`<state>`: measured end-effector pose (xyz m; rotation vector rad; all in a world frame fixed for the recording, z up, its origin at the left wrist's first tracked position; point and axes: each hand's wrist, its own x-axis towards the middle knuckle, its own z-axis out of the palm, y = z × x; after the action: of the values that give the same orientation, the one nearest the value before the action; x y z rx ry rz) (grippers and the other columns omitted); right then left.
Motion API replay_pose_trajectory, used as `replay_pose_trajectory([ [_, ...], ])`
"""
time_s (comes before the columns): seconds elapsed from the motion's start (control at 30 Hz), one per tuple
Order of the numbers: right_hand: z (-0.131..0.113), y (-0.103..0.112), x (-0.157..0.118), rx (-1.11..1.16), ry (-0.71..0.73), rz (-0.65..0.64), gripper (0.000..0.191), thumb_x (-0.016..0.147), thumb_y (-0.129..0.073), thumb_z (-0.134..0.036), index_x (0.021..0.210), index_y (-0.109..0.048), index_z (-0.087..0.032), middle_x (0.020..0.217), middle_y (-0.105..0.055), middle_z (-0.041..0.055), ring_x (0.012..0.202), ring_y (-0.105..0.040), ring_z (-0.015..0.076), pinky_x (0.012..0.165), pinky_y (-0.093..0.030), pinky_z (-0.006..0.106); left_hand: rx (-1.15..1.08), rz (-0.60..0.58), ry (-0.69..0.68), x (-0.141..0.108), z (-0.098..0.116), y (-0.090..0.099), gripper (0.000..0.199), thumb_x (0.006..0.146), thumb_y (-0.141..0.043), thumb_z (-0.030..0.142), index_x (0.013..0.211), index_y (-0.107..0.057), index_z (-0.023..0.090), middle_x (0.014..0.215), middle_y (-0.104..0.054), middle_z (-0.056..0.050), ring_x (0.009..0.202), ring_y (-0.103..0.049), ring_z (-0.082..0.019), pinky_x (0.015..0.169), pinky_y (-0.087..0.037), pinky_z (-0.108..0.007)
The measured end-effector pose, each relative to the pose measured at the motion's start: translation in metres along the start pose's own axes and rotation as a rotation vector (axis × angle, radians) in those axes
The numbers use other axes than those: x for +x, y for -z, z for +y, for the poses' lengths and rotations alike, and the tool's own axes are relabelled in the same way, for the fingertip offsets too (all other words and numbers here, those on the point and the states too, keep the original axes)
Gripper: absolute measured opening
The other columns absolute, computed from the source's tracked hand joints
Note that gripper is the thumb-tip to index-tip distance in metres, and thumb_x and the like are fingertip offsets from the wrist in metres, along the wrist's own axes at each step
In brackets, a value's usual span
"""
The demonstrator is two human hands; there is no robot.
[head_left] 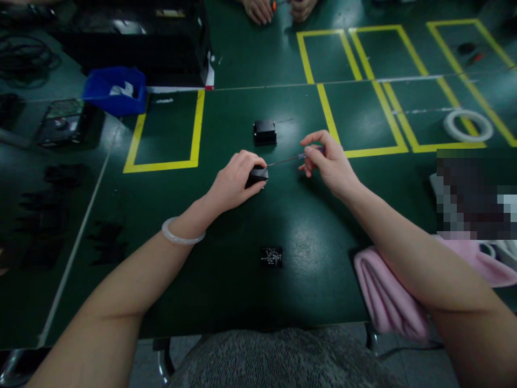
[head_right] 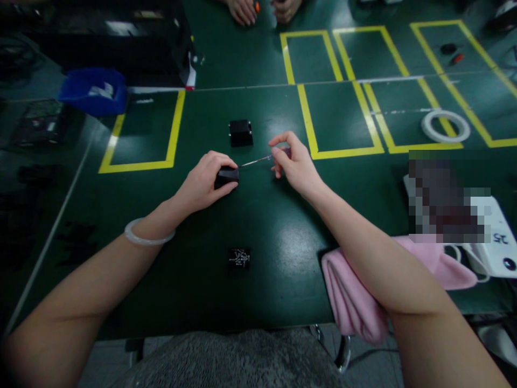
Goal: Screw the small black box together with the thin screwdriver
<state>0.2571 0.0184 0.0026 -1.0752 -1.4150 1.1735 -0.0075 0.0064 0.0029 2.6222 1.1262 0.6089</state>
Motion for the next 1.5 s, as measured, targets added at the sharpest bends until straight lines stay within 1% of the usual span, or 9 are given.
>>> replay_pose_trajectory([
  [0.1, -0.0002, 0.0003, 0.0001, 0.003, -0.026, -0.001, 0.014, 0.099, -0.066, -0.035, 0.096, -0.057, -0.025, 0.052, -0.051, -0.0109, 0.044, -0.052, 0.0084, 0.066, -0.057, 0.030, 0.002, -0.003, 0.008, -0.0002, 0.0003, 0.0001, 0.030, 0.096, -0.061, 0.025, 0.125, -0.053, 0.019, 0.128, -0.062, -0.012, 0.118, -0.059, -0.030, 0.100, -0.052, -0.047],
  [0.27, -0.0008, 0.0013, 0.0007, -0.030, -0.041, -0.016, 0.020, 0.102, -0.061, -0.035, 0.087, -0.059, -0.023, 0.044, -0.037, -0.0124, 0.041, -0.049, 0.0084, 0.065, -0.055, 0.031, 0.000, -0.009, 0.010, 0.0001, 0.0016, 0.0011, 0.030, 0.097, -0.061, 0.026, 0.125, -0.052, 0.019, 0.127, -0.062, -0.012, 0.117, -0.059, -0.030, 0.099, -0.053, -0.047],
  [0.43, -0.0031, -0.0010, -0.0017, -0.014, -0.002, 0.004, 0.008, 0.097, -0.066, -0.028, 0.097, -0.058, -0.025, 0.050, -0.049, -0.0114, 0.044, -0.051, 0.0095, 0.069, -0.058, 0.032, -0.004, -0.003, 0.004, 0.0005, 0.0028, 0.0019, 0.030, 0.096, -0.061, 0.025, 0.124, -0.053, 0.018, 0.126, -0.062, -0.013, 0.117, -0.059, -0.030, 0.099, -0.053, -0.047],
  [0.67, 0.0000, 0.0008, -0.0007, -0.029, -0.027, -0.016, 0.025, 0.100, -0.064, -0.048, 0.094, -0.057, -0.025, 0.052, -0.044, -0.0106, 0.045, -0.051, 0.0087, 0.067, -0.057, 0.031, -0.012, -0.012, 0.022, 0.0007, 0.0033, 0.0023, 0.029, 0.096, -0.061, 0.024, 0.124, -0.052, 0.021, 0.128, -0.062, -0.012, 0.118, -0.059, -0.030, 0.100, -0.052, -0.048],
  [0.77, 0.0001, 0.0012, -0.0001, -0.053, -0.022, -0.019, 0.025, 0.100, -0.064, -0.047, 0.090, -0.058, -0.025, 0.047, -0.035, -0.0120, 0.042, -0.048, 0.0088, 0.067, -0.057, 0.032, -0.011, -0.013, 0.019, 0.0007, 0.0032, 0.0022, 0.029, 0.096, -0.060, 0.024, 0.124, -0.052, 0.020, 0.127, -0.062, -0.012, 0.118, -0.059, -0.029, 0.100, -0.052, -0.047],
  [0.97, -0.0013, 0.0004, -0.0012, -0.033, 0.003, -0.016, 0.014, 0.096, -0.068, -0.033, 0.100, -0.056, -0.027, 0.053, -0.050, -0.0110, 0.046, -0.053, 0.0104, 0.070, -0.060, 0.034, -0.007, -0.012, 0.017, 0.0005, 0.0018, 0.0012, 0.029, 0.097, -0.060, 0.025, 0.124, -0.052, 0.020, 0.127, -0.062, -0.012, 0.118, -0.059, -0.029, 0.101, -0.052, -0.047],
  [1.23, 0.0026, 0.0011, 0.0003, -0.009, -0.033, -0.011, 0.027, 0.097, -0.066, -0.051, 0.093, -0.057, -0.026, 0.049, -0.042, -0.0118, 0.044, -0.050, 0.0087, 0.066, -0.058, 0.031, -0.004, -0.016, 0.014, 0.0002, 0.0029, 0.0022, 0.029, 0.097, -0.060, 0.026, 0.125, -0.052, 0.021, 0.128, -0.062, -0.012, 0.118, -0.059, -0.030, 0.099, -0.052, -0.048],
  [1.33, 0.0021, 0.0010, 0.0002, -0.020, -0.013, -0.017, 0.025, 0.097, -0.068, -0.048, 0.093, -0.058, -0.026, 0.047, -0.037, -0.0125, 0.042, -0.048, 0.0091, 0.066, -0.058, 0.031, -0.006, -0.011, 0.007, 0.0002, 0.0026, 0.0020, 0.029, 0.097, -0.060, 0.026, 0.125, -0.052, 0.020, 0.127, -0.062, -0.013, 0.117, -0.059, -0.030, 0.100, -0.052, -0.048],
  [1.5, 0.0020, 0.0006, -0.0004, -0.023, 0.010, -0.010, 0.020, 0.094, -0.072, -0.039, 0.101, -0.057, -0.028, 0.055, -0.051, -0.0102, 0.047, -0.052, 0.0107, 0.071, -0.062, 0.034, -0.017, -0.014, 0.020, -0.0001, 0.0020, 0.0015, 0.029, 0.097, -0.059, 0.026, 0.125, -0.052, 0.020, 0.128, -0.061, -0.012, 0.118, -0.059, -0.030, 0.101, -0.052, -0.048],
])
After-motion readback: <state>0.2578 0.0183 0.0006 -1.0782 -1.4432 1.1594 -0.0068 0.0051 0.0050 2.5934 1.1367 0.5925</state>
